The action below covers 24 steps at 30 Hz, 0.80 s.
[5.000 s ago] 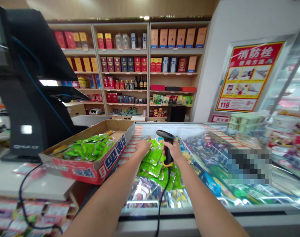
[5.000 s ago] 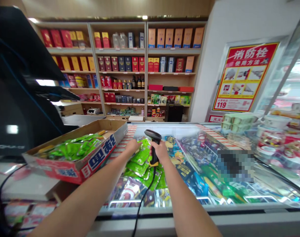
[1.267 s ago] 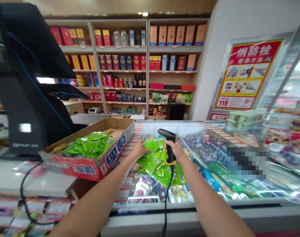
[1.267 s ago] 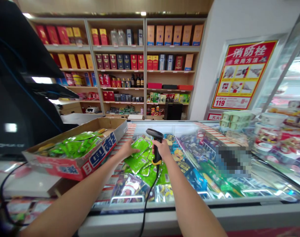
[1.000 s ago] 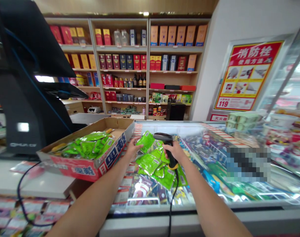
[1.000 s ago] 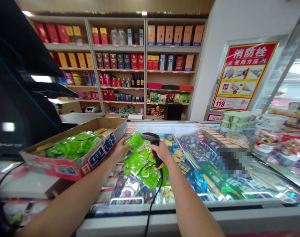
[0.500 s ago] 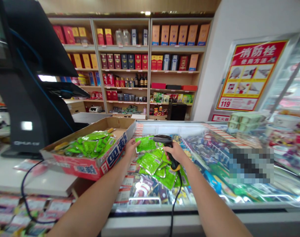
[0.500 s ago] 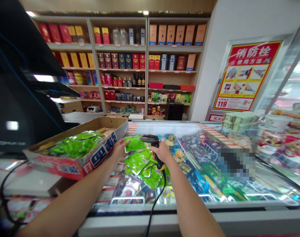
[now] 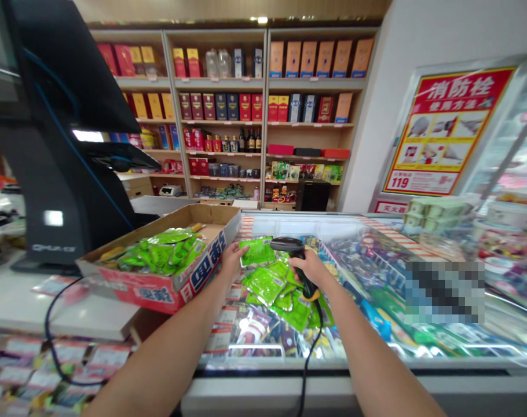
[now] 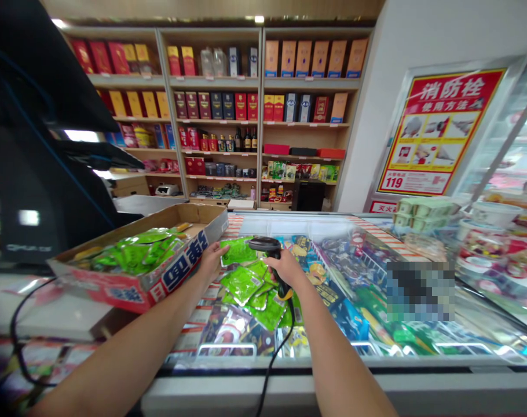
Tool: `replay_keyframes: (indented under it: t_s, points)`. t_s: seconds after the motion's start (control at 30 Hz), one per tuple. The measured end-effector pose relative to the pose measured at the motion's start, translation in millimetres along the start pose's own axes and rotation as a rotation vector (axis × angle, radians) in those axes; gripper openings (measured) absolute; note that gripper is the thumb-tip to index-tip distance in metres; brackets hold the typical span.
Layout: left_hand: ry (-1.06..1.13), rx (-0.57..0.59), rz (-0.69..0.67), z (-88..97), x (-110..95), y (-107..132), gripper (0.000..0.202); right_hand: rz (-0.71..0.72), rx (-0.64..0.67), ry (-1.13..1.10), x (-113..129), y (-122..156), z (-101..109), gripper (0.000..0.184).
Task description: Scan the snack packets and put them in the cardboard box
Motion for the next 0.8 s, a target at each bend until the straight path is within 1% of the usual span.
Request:
replay_keyframes:
  t_s: [0.07, 0.13, 0.23, 0.33, 0.4, 0.47, 0.57, 0.63, 0.7, 0.8]
  points:
    - [-0.027, -0.009, 0.013, -1.2, 0.2, 1.2, 0.048, 0.004, 0.000, -0.017, -0.5, -0.2, -0.8, 0.016]
    - [-0.095, -0.052, 0.020, -2.2, -1.9, 2.9, 0.048, -0.003, -0.005, -0.054, -1.1, -0.6, -2.3, 0.016]
    - [-0.214, -0.125, -0.024, -5.9, -15.7, 5.3, 0.046, -0.019, -0.017, -0.140, 0.2, -1.8, -6.8, 0.019]
    - [-0.269, -0.136, -0.104, -12.2, -43.4, 6.1, 0.042, -0.010, -0.006, -0.229, 9.7, -3.3, -16.4, 0.021]
    - [-0.305, -0.151, -0.166, -12.4, -69.7, 6.0, 0.038, -0.002, 0.017, -0.272, 20.8, -4.0, -26.6, 0.021]
    - [-0.353, -0.201, -0.244, -6.1, -101.1, 6.1, 0.034, 0.006, 0.045, -0.290, 33.9, -4.7, -39.4, 0.020]
    - [-0.428, -0.313, -0.353, 16.6, -148.9, 6.2, 0.026, 0.019, 0.101, -0.291, 51.9, -7.1, -63.0, 0.015]
    - [-0.493, -0.419, -0.390, 40.3, -174.5, 6.3, 0.022, 0.026, 0.134, -0.290, 59.7, -9.9, -80.0, 0.013]
    - [-0.577, -0.549, -0.397, 68.3, -192.1, 7.5, 0.023, 0.027, 0.148, -0.288, 63.2, -12.8, -95.8, 0.013]
    - [-0.734, -0.703, -0.429, 104.4, -206.2, 12.9, 0.036, 0.020, 0.161, -0.286, 62.0, -15.5, -114.7, 0.013]
Point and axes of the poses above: each hand's wrist, its own y-axis away from the middle knuckle, its own z-axis out of the back of the hand, x = y × z, the point moved 5 cm from there along -y, towards the middle knuckle, and after that the axes turned 15 degrees about -y, right-handed, at the moved point
